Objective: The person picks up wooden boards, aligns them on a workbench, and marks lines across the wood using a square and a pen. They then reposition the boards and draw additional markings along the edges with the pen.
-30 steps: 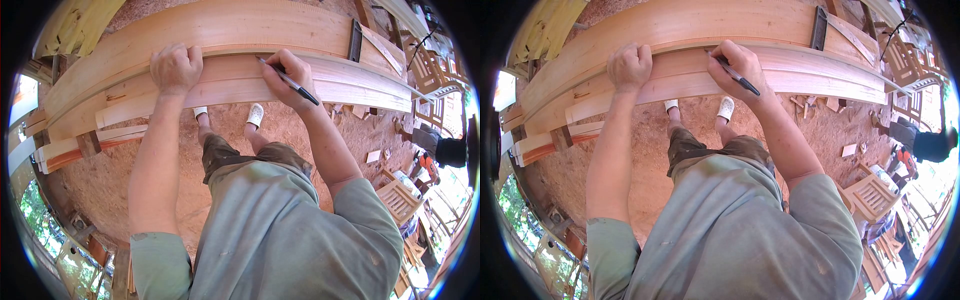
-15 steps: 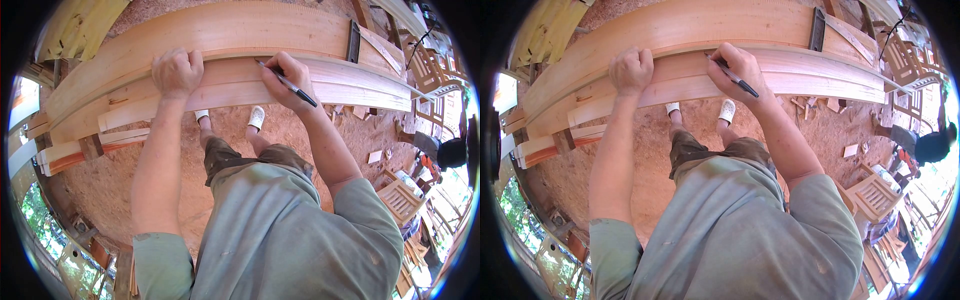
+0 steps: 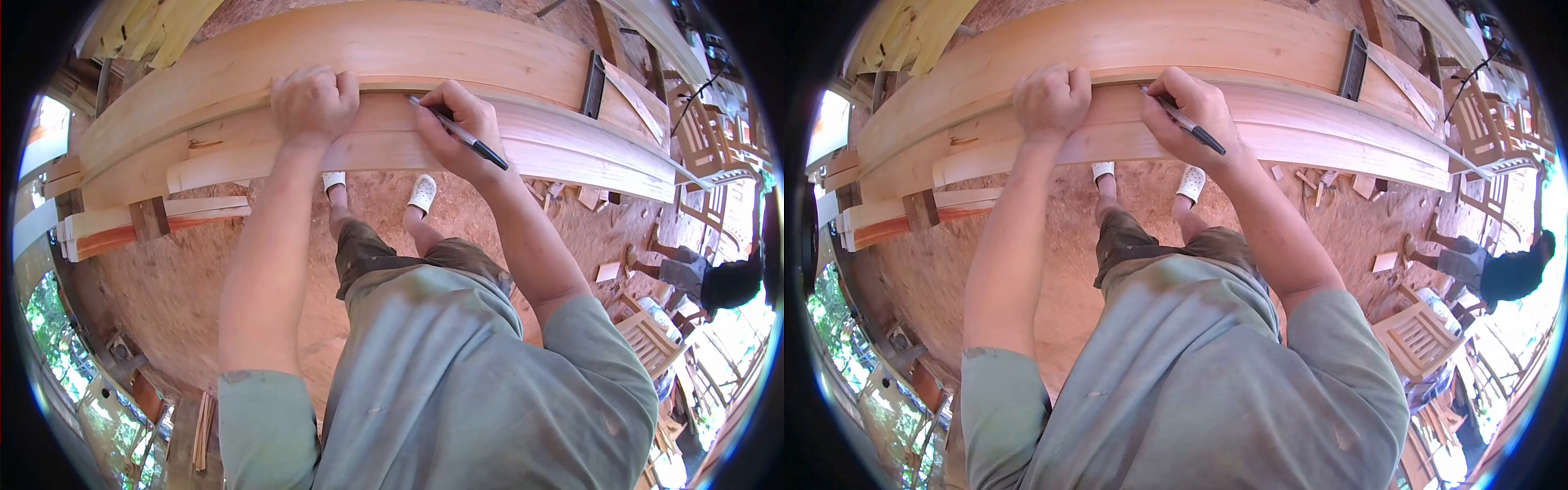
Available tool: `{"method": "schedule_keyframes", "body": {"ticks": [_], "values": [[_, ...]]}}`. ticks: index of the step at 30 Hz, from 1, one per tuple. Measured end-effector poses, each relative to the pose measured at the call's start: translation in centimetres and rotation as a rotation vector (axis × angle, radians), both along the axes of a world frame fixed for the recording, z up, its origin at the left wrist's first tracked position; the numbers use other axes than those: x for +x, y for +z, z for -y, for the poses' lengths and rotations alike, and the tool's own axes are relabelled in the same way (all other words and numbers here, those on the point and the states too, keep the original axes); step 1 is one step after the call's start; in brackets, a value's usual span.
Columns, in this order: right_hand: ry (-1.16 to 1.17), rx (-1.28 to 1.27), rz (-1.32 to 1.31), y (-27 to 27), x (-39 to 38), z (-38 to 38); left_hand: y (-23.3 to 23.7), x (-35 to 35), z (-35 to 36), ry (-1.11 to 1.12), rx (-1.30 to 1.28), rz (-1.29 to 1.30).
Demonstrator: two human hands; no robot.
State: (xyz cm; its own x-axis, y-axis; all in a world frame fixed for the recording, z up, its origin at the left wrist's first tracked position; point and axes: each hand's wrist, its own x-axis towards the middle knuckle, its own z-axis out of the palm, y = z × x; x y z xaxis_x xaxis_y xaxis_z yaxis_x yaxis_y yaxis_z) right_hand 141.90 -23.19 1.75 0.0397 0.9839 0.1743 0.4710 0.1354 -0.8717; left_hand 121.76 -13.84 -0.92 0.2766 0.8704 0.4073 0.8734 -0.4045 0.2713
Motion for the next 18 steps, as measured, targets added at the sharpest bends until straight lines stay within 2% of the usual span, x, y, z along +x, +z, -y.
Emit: {"method": "schedule_keyframes", "body": {"ticks": [6,18], "values": [[0.015,0.099,0.113,-0.91,-0.12,-0.06,-0.27,-0.01,-0.08,0.003,0.006,-0.004],[0.016,0.090,0.112,-0.73,-0.25,-0.02,-0.06,0.03,-0.02,0.002,0.001,-0.017]]}}
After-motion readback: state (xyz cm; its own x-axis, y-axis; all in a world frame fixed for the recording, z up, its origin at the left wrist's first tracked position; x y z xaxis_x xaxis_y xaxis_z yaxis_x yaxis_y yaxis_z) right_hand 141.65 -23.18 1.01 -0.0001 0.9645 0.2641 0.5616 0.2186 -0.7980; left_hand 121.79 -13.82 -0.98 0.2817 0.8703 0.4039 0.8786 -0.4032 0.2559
